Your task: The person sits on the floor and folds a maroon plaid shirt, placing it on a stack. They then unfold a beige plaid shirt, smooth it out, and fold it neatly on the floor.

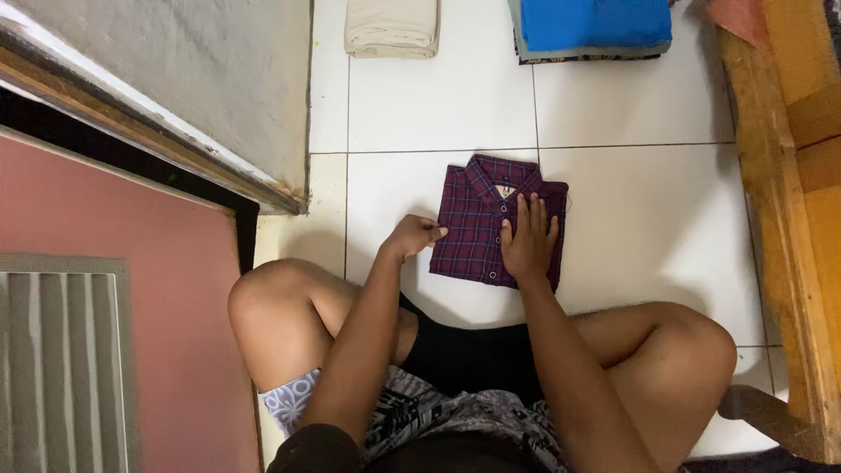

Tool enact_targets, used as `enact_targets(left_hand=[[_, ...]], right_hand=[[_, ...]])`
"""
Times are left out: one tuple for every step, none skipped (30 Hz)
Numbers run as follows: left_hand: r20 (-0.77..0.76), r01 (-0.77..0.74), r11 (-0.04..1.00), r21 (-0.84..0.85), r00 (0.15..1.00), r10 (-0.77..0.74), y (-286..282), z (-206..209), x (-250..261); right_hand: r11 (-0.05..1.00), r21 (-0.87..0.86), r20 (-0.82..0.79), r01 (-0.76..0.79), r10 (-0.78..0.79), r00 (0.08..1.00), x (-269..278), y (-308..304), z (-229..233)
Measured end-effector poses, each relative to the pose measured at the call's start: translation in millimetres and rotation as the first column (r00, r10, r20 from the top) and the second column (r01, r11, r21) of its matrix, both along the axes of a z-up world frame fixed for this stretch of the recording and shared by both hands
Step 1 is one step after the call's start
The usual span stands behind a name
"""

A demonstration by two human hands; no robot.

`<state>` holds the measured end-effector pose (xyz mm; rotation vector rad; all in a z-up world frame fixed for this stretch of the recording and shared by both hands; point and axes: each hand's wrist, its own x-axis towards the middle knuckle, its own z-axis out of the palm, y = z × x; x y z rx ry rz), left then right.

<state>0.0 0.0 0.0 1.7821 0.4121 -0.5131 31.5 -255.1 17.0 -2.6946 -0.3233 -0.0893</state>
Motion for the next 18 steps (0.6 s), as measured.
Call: enact_targets(left_hand=[[0.000, 0.000, 1.000, -0.003, 1.000, 0.000, 1, -17, 2], [0.008, -0.068, 0.998, -0.006, 0.998, 0.068, 3, -35, 5], [0.014, -0.135, 0.991, -0.008, 0.991, 0.135, 4, -52, 7], [0.013, -0.135, 0.991, -0.009, 0.991, 0.135, 3, -39, 7], [0.016, -0.145, 0.989, 0.011, 0.989, 0.145, 2, -26, 6], [0.020, -0.156, 0.987, 0.030, 0.988, 0.155, 2, -12, 5], [0.020, -0.153, 0.988, 0.028, 0.988, 0.153, 0, -8, 3], [0.012, -0.167, 0.986, 0.027, 0.986, 0.167, -1, -4, 1], [0.005, -0.180, 0.983, 0.027, 0.984, 0.180, -3, 1, 0], [0.005, -0.176, 0.984, 0.025, 0.984, 0.176, -2, 6, 1], [-0.010, -0.155, 0.987, 0.044, 0.988, 0.156, -2, 11, 0], [-0.026, -0.133, 0.989, 0.063, 0.990, 0.135, -2, 15, -1], [-0.027, -0.134, 0.989, 0.061, 0.990, 0.135, -3, 9, 0], [-0.029, -0.137, 0.989, 0.057, 0.990, 0.139, -5, 2, 2], [-0.030, -0.140, 0.989, 0.054, 0.989, 0.142, -5, -4, 5], [-0.030, -0.141, 0.989, 0.052, 0.989, 0.143, -8, 5, 5], [-0.037, -0.157, 0.985, 0.072, 0.987, 0.159, -10, 15, 7], [-0.043, -0.172, 0.981, 0.092, 0.983, 0.176, -12, 24, 9]], right_hand=[[1.000, -0.003, 0.000, 0.000, 0.000, 1.000, 0, 0, 0], [1.000, -0.020, 0.002, 0.003, -0.003, 1.000, 1, 0, 0], [0.999, -0.036, 0.003, 0.008, -0.007, 1.000, 0, 1, -1], [0.999, -0.037, 0.003, 0.008, -0.008, 1.000, 1, 0, 0], [0.999, -0.035, -0.032, 0.016, -0.017, 0.999, 0, 1, 1], [0.999, -0.033, -0.066, 0.024, -0.026, 0.997, 0, 2, 2], [0.999, -0.036, -0.066, 0.026, -0.029, 0.997, 0, 2, 3], [0.999, -0.022, -0.064, 0.024, -0.026, 0.998, 0, 2, 3], [1.000, -0.006, -0.063, 0.023, -0.023, 0.998, 0, 2, 4], [1.000, -0.008, -0.062, 0.027, -0.027, 0.998, 1, 2, 4], [1.000, -0.013, -0.056, 0.020, -0.021, 0.998, 1, 2, 4], [1.000, -0.018, -0.051, 0.014, -0.015, 0.999, 1, 2, 3], [1.000, -0.021, -0.052, 0.014, -0.015, 0.999, 1, 1, 2], [1.000, -0.026, -0.040, 0.010, -0.011, 0.999, 2, 0, 0], [1.000, -0.031, -0.027, 0.007, -0.007, 1.000, 4, 0, -2], [0.999, -0.033, -0.026, 0.006, -0.007, 1.000, 4, -2, -2], [1.000, 0.020, -0.060, 0.003, -0.002, 0.998, 4, -4, -3], [0.997, 0.072, -0.095, 0.002, 0.004, 0.996, 5, -6, -3]])
